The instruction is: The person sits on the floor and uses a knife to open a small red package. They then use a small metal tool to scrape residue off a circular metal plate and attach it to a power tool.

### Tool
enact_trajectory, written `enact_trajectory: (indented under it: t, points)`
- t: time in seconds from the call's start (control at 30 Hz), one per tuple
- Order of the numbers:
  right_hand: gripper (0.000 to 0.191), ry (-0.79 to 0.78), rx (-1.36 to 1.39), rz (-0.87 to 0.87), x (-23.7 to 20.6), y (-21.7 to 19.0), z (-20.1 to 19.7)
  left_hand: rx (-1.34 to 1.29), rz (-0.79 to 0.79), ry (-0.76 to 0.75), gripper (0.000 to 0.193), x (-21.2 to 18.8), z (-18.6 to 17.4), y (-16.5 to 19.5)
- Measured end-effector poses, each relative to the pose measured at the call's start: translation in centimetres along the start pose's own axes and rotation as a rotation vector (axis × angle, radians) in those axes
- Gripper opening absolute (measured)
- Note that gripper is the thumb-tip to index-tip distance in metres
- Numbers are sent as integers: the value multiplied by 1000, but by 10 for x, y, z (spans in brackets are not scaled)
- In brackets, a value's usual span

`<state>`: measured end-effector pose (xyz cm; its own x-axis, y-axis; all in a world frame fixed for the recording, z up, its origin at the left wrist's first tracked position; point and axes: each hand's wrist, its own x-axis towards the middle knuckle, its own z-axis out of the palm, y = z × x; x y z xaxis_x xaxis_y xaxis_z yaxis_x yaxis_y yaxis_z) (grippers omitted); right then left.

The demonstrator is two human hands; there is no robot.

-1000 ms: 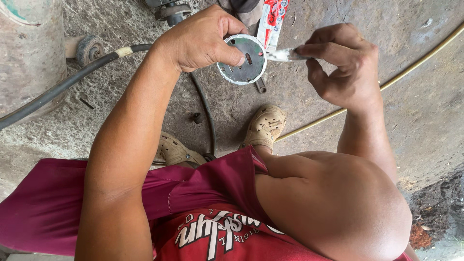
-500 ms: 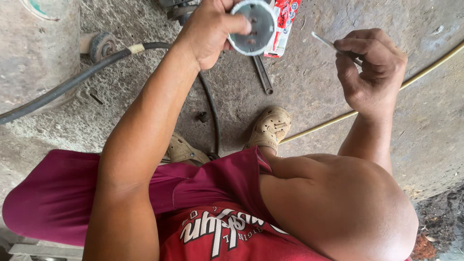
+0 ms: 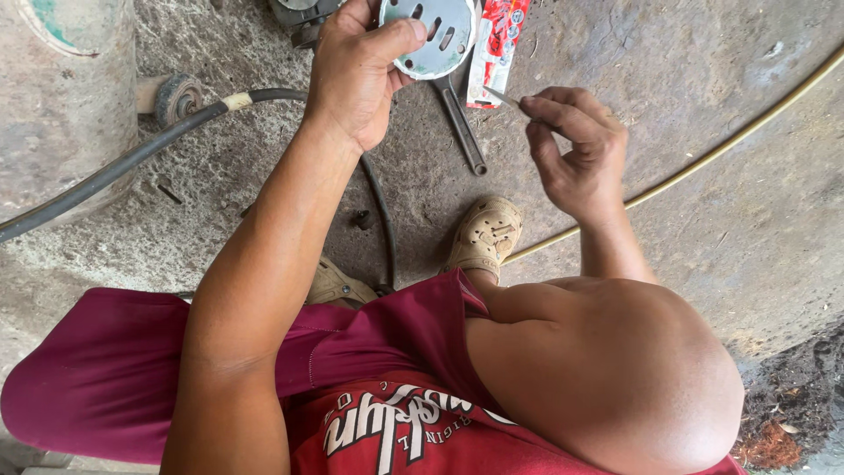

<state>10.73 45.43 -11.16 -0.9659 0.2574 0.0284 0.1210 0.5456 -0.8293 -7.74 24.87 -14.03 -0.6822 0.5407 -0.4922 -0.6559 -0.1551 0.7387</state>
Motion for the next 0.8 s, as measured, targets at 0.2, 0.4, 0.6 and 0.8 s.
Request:
enact_trajectory:
  t: [0.2,0.4,0.6,0.8]
  points:
    - [31,34,100,40,7,-7,9,0,19,-37,17,-6,9,4]
    - [31,49,158,4,6,2,14,-50,25,-60,16,-9,13,6]
    - [30,103,144,4,3,12,18,-42,30,-69,14,-8,13,5]
    - [30,146,122,19,6,14,15,-37,15,-73,18,-6,14,5]
